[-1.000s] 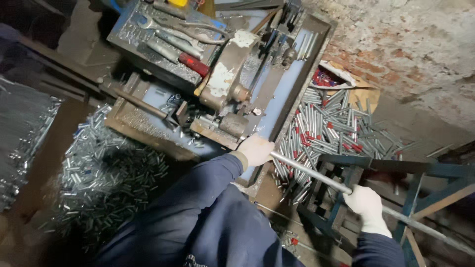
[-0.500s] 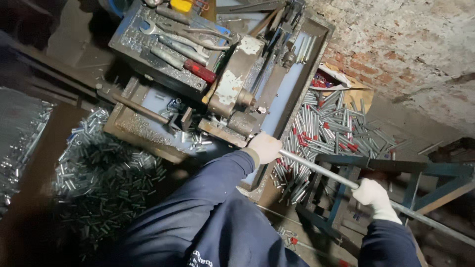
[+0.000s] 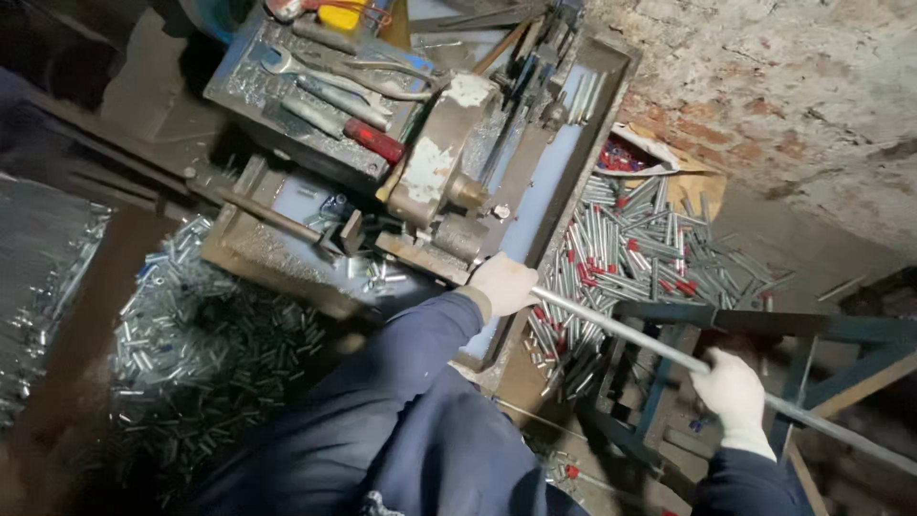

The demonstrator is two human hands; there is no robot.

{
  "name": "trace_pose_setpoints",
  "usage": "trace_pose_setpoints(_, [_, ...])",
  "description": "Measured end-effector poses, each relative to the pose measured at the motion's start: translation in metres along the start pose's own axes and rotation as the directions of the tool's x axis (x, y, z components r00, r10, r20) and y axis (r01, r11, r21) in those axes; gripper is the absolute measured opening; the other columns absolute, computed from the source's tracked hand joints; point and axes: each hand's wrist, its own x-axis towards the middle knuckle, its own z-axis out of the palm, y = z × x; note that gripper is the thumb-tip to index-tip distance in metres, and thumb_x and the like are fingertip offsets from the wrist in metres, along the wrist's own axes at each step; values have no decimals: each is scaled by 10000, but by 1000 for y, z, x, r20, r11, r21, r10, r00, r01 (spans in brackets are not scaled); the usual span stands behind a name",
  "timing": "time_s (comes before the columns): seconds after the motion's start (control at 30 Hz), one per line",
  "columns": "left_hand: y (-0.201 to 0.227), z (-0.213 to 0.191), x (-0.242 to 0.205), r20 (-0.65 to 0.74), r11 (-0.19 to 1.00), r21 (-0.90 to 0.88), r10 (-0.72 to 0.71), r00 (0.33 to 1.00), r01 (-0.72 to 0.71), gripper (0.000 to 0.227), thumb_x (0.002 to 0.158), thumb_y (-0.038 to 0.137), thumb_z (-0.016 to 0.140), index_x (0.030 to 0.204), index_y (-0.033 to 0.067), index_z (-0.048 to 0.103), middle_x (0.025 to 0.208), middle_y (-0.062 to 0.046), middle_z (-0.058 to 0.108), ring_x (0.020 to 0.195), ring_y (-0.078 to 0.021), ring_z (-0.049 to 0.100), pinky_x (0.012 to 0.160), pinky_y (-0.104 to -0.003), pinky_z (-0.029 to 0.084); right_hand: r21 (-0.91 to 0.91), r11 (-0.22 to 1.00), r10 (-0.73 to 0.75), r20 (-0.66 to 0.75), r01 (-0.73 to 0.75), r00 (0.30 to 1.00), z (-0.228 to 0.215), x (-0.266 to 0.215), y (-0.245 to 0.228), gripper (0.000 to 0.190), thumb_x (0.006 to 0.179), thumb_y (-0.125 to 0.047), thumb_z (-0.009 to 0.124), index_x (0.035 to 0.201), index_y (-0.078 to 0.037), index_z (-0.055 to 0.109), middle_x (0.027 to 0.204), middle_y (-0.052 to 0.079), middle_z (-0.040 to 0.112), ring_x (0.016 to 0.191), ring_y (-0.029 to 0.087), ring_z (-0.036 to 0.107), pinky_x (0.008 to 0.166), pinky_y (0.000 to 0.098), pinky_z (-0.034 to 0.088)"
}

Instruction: The person operates a manual metal cutting machine by repeatedly pulling a long metal rod through the cutting mechanism. The person wears gloves and uses both hands to guide the rod. Cut metal pieces accumulate on the floor and in a bin nearby.

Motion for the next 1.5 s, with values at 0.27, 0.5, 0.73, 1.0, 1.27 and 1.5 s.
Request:
trace_pose_setpoints(0.27, [4,25,-18,-139,995,-98,-2,990,-12,291,986,427,635,939,141,654,812,-71,742,706,-354,727,730,-508,554,-133,977,184,150,-165,971,-2,-21,2,470,855,-487,581,1149,-216,827,1181,161,830,1148,373,770,981,438,605])
trace_pose_setpoints(0.5, [4,17,-21,-75,999,-44,24,997,-27,303,1012,448,617,1039,152,679,865,-55,757,739,-318,732,786,-471,543,-153,988,42,251,-3,967,-9,-15,-27,477,894,-501,536,1081,-168,821,1152,171,818,1127,398,755,977,464,597])
trace_pose_setpoints(0.73, [1,27,-19,-133,998,-44,34,991,-40,278,1012,421,615,996,154,690,849,-64,754,712,-335,724,761,-485,541,-192,980,12,294,46,956,-3,-16,-25,474,898,-495,525,1102,-175,809,1167,145,817,1135,374,754,992,458,599])
trace_pose_setpoints(1.0, [-2,25,-19,-40,1000,-7,25,999,-25,287,1033,455,604,1089,179,659,903,-40,764,741,-305,729,805,-440,494,-202,977,-11,239,61,971,7,-5,-17,437,883,-503,589,1134,-215,801,1140,134,822,1099,364,768,957,458,612])
trace_pose_setpoints(1.27, [3,6,-13,0,999,-44,29,1000,-29,279,1042,444,613,1066,178,692,898,-29,771,761,-296,740,825,-464,520,-194,981,74,267,-22,961,-22,-10,-33,472,858,-499,580,1150,-227,831,1155,127,830,1118,345,772,982,425,606])
trace_pose_setpoints(1.5, [10,-2,-13,22,997,-77,-5,1000,6,240,1056,375,624,1039,154,716,861,-59,772,712,-314,695,828,-462,522,-241,966,145,212,-93,966,-21,-10,-31,444,888,-399,535,1076,-141,843,1101,141,839,1049,362,792,933,432,615])
